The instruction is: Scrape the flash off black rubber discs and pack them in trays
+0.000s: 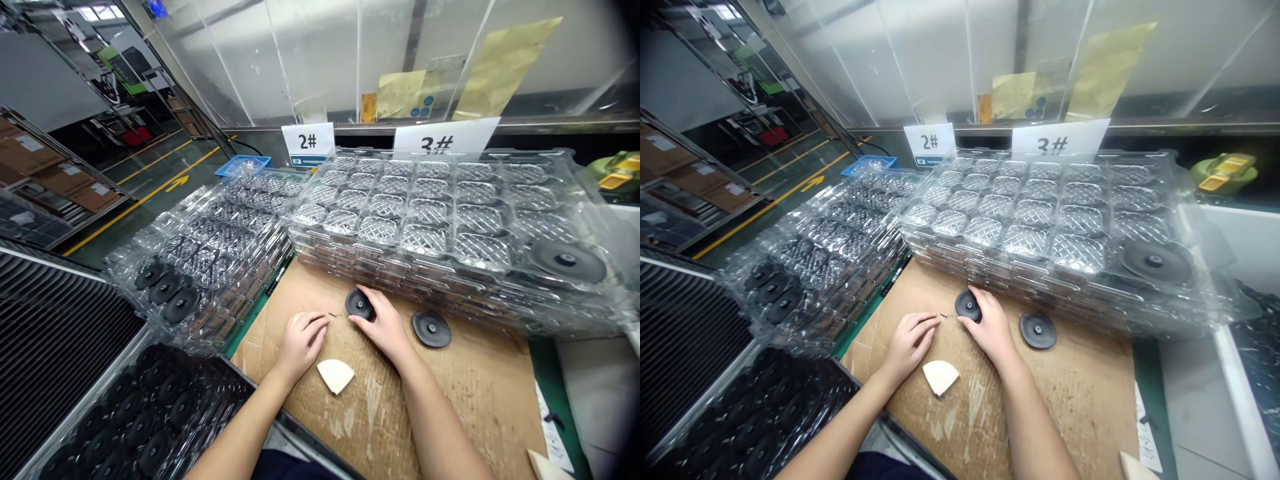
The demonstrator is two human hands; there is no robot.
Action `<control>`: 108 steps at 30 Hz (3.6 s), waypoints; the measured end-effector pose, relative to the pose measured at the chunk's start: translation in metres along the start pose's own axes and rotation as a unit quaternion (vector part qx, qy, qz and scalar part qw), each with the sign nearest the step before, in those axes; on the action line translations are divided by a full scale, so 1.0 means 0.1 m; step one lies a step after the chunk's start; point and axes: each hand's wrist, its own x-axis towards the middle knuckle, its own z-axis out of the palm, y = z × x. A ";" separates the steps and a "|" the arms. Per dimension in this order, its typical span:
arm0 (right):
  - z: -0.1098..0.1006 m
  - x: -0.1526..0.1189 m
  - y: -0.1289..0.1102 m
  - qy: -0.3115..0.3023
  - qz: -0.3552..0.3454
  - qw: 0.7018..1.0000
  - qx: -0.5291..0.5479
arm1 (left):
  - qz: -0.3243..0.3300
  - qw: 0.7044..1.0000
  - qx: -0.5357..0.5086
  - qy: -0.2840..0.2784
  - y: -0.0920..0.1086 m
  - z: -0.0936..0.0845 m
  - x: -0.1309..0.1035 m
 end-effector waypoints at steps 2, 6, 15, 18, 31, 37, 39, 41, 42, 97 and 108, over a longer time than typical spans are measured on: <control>0.00 0.00 -0.01 0.000 0.001 1.000 -0.001 | -0.012 1.000 0.016 -0.010 0.01 0.00 0.02; -0.01 0.00 -0.02 -0.001 0.001 1.000 -0.003 | -0.032 0.998 0.048 -0.019 0.03 0.03 0.04; -0.01 0.00 -0.01 -0.002 -0.006 1.000 -0.003 | -0.021 0.999 0.039 0.002 0.02 0.03 0.01; -0.01 0.01 -0.02 -0.002 -0.005 1.000 -0.003 | -0.014 0.999 0.029 0.014 0.00 0.04 -0.01; -0.02 0.00 -0.03 -0.005 0.003 1.000 -0.004 | 0.001 0.999 0.014 0.034 0.02 0.03 -0.01; -0.02 0.01 -0.03 -0.002 0.006 1.000 -0.005 | 0.003 0.999 0.035 0.022 0.00 0.04 -0.01; -0.02 0.01 -0.03 -0.003 0.004 1.000 -0.004 | 0.006 0.999 0.044 0.014 0.00 0.05 -0.01; -0.02 0.01 -0.03 -0.005 0.004 1.000 -0.005 | 0.007 0.999 0.054 0.005 0.00 0.05 -0.01; -0.02 0.01 -0.03 -0.005 0.004 1.000 -0.005 | 0.006 0.998 0.059 0.000 0.00 0.05 0.00; -0.01 0.00 0.01 -0.003 -0.007 1.000 -0.014 | 0.009 0.997 0.049 0.055 0.04 0.07 -0.01; 0.00 0.01 0.02 0.000 -0.015 1.000 -0.010 | -0.009 0.996 0.093 0.008 0.06 0.06 0.01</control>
